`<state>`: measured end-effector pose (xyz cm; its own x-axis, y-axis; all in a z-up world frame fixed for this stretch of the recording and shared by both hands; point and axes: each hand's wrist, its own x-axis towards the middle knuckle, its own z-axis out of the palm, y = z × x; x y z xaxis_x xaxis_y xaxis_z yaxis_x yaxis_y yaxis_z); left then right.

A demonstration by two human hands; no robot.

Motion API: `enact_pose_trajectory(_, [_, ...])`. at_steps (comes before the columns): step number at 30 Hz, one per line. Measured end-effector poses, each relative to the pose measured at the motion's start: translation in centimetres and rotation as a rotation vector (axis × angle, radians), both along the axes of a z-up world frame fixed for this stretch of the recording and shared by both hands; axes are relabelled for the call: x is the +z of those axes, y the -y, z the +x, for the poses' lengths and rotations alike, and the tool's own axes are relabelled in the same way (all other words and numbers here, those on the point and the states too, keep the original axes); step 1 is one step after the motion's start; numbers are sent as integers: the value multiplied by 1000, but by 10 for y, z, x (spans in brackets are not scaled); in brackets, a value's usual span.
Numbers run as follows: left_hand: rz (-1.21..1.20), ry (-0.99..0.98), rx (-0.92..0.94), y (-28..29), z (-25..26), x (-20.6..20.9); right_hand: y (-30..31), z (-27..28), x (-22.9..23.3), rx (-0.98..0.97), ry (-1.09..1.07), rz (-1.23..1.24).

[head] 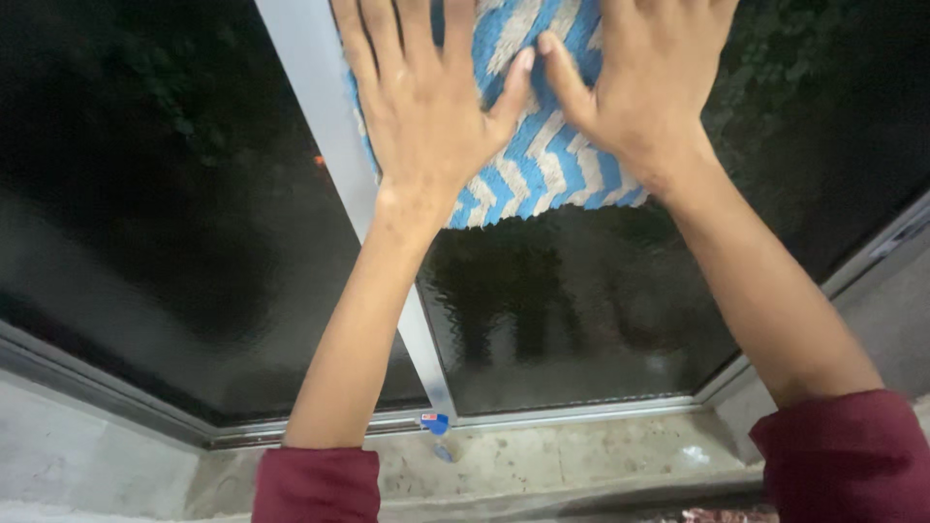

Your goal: The person cleans a glass window pane using a blue and white striped cloth. They wipe the surface with both hands in a repetitive motion, covering the lower and middle sections of the window.

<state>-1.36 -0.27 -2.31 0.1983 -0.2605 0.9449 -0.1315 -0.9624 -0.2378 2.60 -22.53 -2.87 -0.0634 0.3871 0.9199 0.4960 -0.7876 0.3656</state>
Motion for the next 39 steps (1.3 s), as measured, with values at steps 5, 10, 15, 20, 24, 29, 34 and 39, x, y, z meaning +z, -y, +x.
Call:
enact_pose_trajectory(5, [-43,-212,65,0,-8,-30,-3,-8,-25,-22,-77,-8])
enact_pose_trajectory(10, [-54,-253,130,1,-10,-66,-9,-16,-54,-80,-258,27])
enact_pose_trajectory(15, [-89,-198,121,3,-14,-109,-14,-21,-82,-311,-729,44])
enact_pose_trajectory(20, [-73,-69,50,0,-7,-152,-8,3,-143,-150,-200,68])
enact_pose_trajectory(24, [-108,-95,58,3,-10,-182,-9,4,-182,-106,-211,105])
enact_pose_trajectory(29, [-156,-154,40,3,-13,-218,-12,-1,-224,-64,-279,157])
enact_pose_trajectory(34, [-163,-179,58,4,-14,-263,-12,-1,-271,-54,-303,169])
enact_pose_trajectory(39, [-162,-160,90,5,-9,-303,-12,3,-312,-66,-288,180])
